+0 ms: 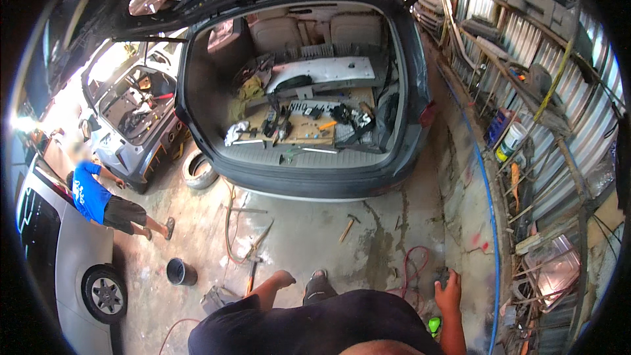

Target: The person removes a cloth and a plastic part from the trunk of a car. They then use a wrench to tighten bolts on a trim piece and install it into the trunk area.

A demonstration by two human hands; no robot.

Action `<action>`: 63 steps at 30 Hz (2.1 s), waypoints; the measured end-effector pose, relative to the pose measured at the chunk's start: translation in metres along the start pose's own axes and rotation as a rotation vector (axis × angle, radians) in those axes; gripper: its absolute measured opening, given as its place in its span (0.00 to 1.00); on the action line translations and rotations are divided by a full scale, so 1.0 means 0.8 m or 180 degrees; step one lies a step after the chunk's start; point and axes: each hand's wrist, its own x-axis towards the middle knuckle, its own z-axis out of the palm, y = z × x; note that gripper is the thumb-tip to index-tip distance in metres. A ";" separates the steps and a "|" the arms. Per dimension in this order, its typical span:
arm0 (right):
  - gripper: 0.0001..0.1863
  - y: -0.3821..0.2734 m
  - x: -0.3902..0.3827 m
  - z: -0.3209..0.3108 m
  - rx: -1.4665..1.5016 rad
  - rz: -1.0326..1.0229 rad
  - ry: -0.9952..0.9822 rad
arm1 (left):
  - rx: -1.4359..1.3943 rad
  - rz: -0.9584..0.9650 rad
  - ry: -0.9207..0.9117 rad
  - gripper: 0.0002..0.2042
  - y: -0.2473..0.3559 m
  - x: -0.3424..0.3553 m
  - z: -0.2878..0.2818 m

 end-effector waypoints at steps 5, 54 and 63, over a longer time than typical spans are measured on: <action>0.35 -0.038 0.007 0.077 -0.0361 -0.0043 -0.0582 | 0.0870 0.1303 0.0060 0.15 -0.053 0.003 0.049; 0.26 -0.990 1.027 0.609 -0.1930 -0.3011 -0.0926 | -0.2771 -0.0787 0.1780 0.17 -0.178 0.118 -0.570; 0.23 -1.041 0.959 0.414 -0.0759 -0.3616 -0.0297 | -0.1720 0.0003 0.3552 0.24 -0.286 0.281 -0.880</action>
